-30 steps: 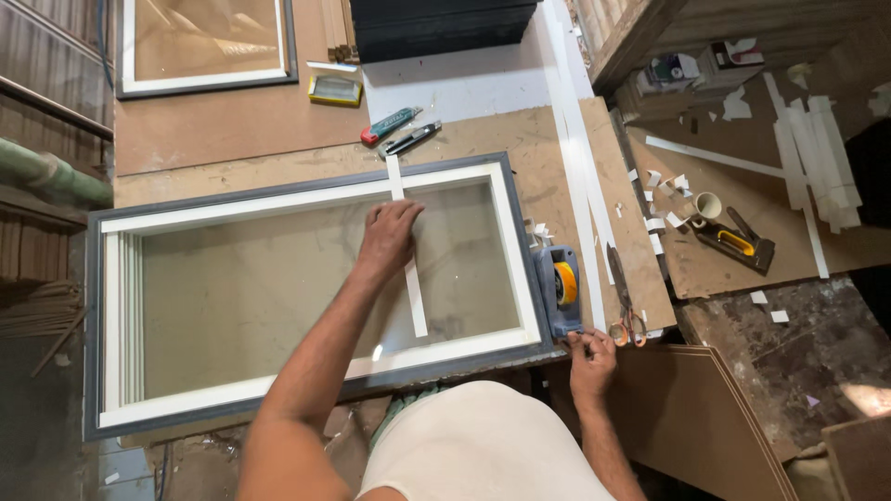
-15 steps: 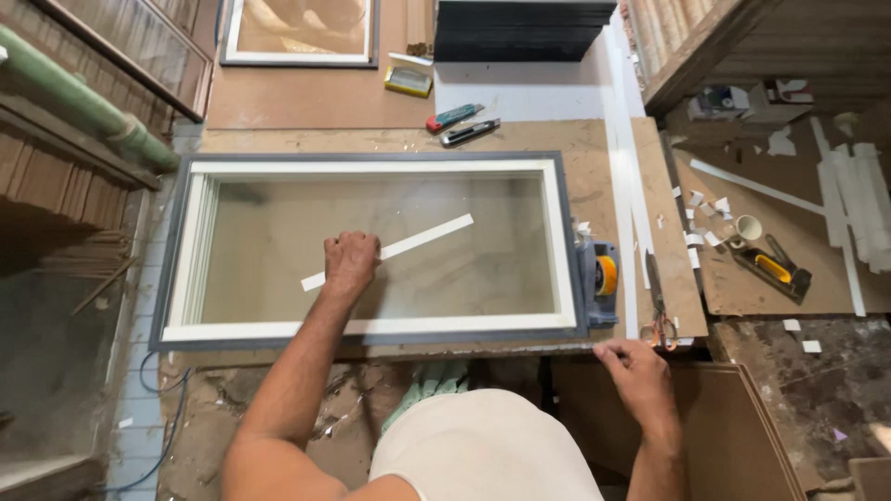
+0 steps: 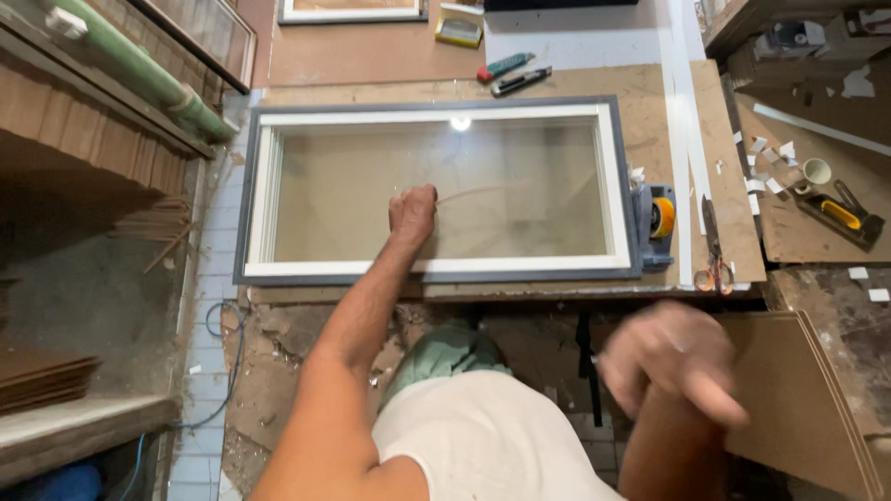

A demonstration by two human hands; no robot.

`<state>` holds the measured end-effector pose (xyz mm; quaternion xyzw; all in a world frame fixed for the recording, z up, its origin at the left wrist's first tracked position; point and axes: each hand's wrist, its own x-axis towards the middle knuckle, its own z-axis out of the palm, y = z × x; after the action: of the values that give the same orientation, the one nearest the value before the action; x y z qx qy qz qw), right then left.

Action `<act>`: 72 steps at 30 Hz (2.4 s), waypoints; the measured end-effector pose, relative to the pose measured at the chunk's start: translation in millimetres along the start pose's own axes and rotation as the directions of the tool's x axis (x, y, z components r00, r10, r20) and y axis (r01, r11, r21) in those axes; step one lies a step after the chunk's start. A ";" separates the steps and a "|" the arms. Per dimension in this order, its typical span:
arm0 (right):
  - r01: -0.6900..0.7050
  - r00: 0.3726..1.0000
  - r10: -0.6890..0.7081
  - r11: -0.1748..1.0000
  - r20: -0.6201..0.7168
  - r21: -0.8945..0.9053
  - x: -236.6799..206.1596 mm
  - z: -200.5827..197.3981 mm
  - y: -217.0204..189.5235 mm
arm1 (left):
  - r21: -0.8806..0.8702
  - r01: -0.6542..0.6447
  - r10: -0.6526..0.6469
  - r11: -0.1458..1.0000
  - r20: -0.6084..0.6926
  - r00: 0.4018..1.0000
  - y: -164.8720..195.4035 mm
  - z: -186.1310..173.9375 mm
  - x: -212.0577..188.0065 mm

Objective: The person assembles window frames by applying white foam tape to the edges of glass panes. They measure and cut the tape with scissors, press it onto the frame, and stack completed units on a workbench.

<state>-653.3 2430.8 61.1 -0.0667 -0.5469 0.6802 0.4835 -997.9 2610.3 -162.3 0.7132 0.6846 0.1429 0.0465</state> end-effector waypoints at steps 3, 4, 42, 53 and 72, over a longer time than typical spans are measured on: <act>-0.455 0.787 0.126 0.780 -0.604 -0.429 4.7 19.3 61.4 | -0.036 -0.076 0.073 0.996 -0.073 0.995 -1.7 -22.8 -21.1; -0.458 0.773 0.115 0.783 -0.624 -0.422 9.0 28.4 80.4 | -0.107 -0.046 0.034 0.993 -0.110 0.993 -7.1 -39.1 -19.5; -0.623 0.591 -0.186 0.512 -0.785 -0.591 379.6 187.4 566.0 | -0.763 0.323 0.254 0.560 0.530 0.809 -475.6 -190.4 -109.8; -0.738 0.647 -0.159 0.116 -0.746 -0.665 400.7 225.2 580.1 | -0.690 0.253 0.232 0.679 0.528 0.817 -510.5 -184.2 -107.1; -0.684 0.668 -0.170 0.242 -0.724 -0.688 416.6 251.2 549.0 | -0.531 -0.372 0.466 0.761 0.049 0.884 -468.4 -161.8 -59.4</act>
<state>-1348.1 2600.7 -101.6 -0.6785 -0.5939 0.2188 0.3728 -1493.7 2557.9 -138.9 0.8202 0.4380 0.2601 0.2602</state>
